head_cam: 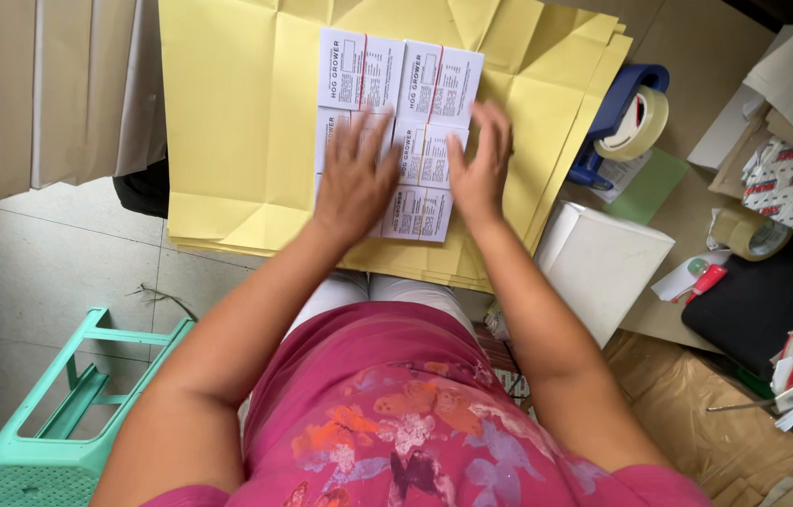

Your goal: The person organizes and stacks small printed booklets, sorts through a pile of printed sheets, and then wraps a stack of booklets in paper by hand, securing the wrap by folding and tucking it into itself.

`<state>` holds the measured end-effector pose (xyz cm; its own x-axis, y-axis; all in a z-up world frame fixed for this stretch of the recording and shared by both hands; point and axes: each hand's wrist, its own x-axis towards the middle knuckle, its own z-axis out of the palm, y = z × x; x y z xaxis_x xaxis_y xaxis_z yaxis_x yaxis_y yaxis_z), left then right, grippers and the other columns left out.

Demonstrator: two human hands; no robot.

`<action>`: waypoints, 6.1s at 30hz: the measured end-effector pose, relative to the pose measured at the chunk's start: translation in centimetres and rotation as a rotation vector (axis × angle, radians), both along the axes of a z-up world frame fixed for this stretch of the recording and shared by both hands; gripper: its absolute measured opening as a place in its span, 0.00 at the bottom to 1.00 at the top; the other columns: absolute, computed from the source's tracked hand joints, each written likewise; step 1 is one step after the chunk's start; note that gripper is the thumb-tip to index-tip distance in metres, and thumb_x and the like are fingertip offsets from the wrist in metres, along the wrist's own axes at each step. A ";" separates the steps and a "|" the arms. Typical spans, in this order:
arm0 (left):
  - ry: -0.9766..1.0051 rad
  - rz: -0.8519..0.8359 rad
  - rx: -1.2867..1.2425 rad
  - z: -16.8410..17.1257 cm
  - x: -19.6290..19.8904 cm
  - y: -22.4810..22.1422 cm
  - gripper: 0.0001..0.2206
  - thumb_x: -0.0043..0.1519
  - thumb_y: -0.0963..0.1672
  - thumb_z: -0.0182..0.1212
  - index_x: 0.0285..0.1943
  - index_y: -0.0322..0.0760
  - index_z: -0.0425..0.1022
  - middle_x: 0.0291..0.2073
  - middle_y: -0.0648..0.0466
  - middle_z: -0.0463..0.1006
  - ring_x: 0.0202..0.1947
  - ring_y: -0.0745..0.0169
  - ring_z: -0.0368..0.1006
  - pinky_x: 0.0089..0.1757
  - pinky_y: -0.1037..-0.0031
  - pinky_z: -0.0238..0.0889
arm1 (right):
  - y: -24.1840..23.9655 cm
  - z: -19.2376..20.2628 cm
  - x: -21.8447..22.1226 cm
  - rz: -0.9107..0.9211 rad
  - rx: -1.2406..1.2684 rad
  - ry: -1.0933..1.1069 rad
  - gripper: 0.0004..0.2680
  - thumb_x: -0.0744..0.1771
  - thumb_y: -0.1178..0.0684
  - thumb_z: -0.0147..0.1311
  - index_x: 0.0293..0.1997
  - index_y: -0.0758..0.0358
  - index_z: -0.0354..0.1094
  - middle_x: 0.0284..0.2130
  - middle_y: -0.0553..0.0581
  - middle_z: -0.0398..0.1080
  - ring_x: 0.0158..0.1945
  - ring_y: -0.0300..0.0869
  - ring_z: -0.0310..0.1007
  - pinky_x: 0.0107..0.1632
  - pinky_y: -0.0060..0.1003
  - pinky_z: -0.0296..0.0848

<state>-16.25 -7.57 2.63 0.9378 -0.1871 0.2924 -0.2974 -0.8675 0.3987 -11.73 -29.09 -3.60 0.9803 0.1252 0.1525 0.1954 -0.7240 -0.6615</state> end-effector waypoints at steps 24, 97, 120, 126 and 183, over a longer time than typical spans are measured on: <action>0.688 -0.024 0.317 0.3 -8.0 -7.7 0.33 0.74 0.54 0.42 0.83 0.34 0.41 0.81 0.42 0.34 0.79 0.42 0.19 0.71 0.54 0.17 | -2.7 4.8 -11.4 -0.008 -0.054 0.905 0.31 0.67 0.48 0.54 0.80 0.60 0.42 0.74 0.67 0.46 0.77 0.59 0.48 0.75 0.55 0.53; 0.431 -0.037 -0.044 1.7 -8.7 -10.0 0.22 0.64 0.45 0.62 0.68 0.37 0.68 0.67 0.40 0.63 0.48 0.39 0.75 0.42 0.58 0.74 | -9.8 12.9 -2.9 0.210 0.007 0.032 0.03 0.68 0.56 0.65 0.41 0.61 0.77 0.30 0.57 0.72 0.35 0.51 0.75 0.39 0.41 0.71; 1.045 -0.140 -1.467 8.8 -6.2 -10.0 0.36 0.60 0.56 0.67 0.66 0.38 0.47 0.51 0.43 0.61 0.58 0.47 0.60 0.58 0.54 0.60 | -6.8 18.9 -9.5 0.290 1.047 0.640 0.06 0.67 0.56 0.60 0.43 0.68 0.70 0.46 0.60 0.70 0.47 0.39 0.69 0.52 0.36 0.72; 1.019 -0.202 -1.519 8.1 -6.7 -10.4 0.41 0.56 0.54 0.74 0.67 0.41 0.46 0.52 0.45 0.64 0.59 0.52 0.61 0.59 0.57 0.60 | -6.0 21.3 -9.3 0.258 1.028 0.664 0.07 0.67 0.60 0.57 0.47 0.70 0.72 0.48 0.62 0.73 0.49 0.40 0.73 0.52 0.35 0.73; 0.384 0.701 -0.431 -3.0 -5.7 3.7 0.16 0.62 0.40 0.62 0.60 0.33 0.73 0.51 0.46 0.73 0.55 0.46 0.69 0.54 0.59 0.63 | -19.7 4.4 -2.5 -0.679 -0.091 -0.290 0.20 0.56 0.76 0.38 0.46 0.61 0.57 0.44 0.61 0.63 0.39 0.51 0.67 0.47 0.51 0.67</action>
